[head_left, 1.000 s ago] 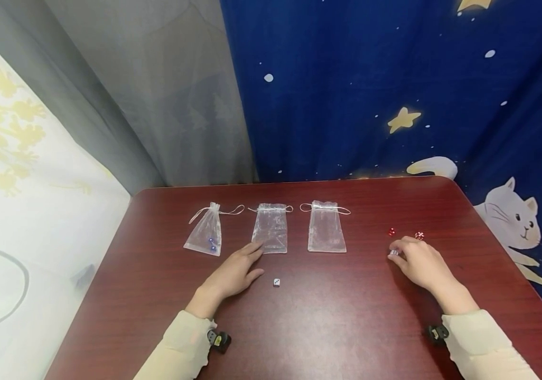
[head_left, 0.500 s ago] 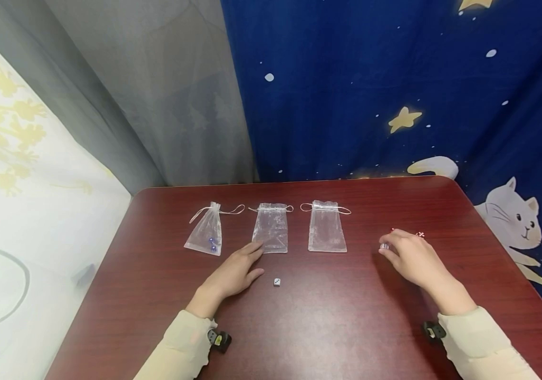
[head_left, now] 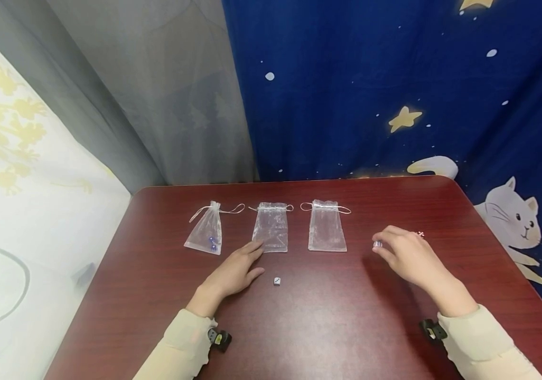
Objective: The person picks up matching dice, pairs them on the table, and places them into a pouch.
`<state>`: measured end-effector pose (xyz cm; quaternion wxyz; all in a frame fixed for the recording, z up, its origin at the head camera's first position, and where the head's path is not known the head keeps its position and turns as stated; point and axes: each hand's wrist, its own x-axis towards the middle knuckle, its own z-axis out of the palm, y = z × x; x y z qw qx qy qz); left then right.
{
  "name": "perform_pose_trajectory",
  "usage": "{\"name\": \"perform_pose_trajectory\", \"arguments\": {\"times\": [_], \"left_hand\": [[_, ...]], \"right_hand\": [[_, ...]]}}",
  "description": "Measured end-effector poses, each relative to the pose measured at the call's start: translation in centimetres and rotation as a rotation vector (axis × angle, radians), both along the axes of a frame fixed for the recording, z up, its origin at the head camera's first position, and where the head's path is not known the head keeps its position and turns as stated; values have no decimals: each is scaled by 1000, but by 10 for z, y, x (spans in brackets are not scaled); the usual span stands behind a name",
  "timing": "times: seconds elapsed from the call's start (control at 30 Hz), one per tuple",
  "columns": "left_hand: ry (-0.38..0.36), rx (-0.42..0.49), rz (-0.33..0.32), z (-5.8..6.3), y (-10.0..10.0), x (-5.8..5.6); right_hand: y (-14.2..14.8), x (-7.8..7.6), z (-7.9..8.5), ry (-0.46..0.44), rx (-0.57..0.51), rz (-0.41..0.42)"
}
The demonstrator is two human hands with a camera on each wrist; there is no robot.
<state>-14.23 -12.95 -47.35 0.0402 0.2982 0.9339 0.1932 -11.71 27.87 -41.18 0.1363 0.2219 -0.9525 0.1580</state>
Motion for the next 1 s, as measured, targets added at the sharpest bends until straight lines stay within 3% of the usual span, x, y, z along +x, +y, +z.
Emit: {"name": "perform_pose_trajectory", "arguments": {"times": [0.27,1.0], "left_hand": [[3,10,-2,1,0,0],[-13,6,0,1,0,0]], "right_hand": [[-13,2,8,0,5,45],[-49,0,3,-21,4,111]]}}
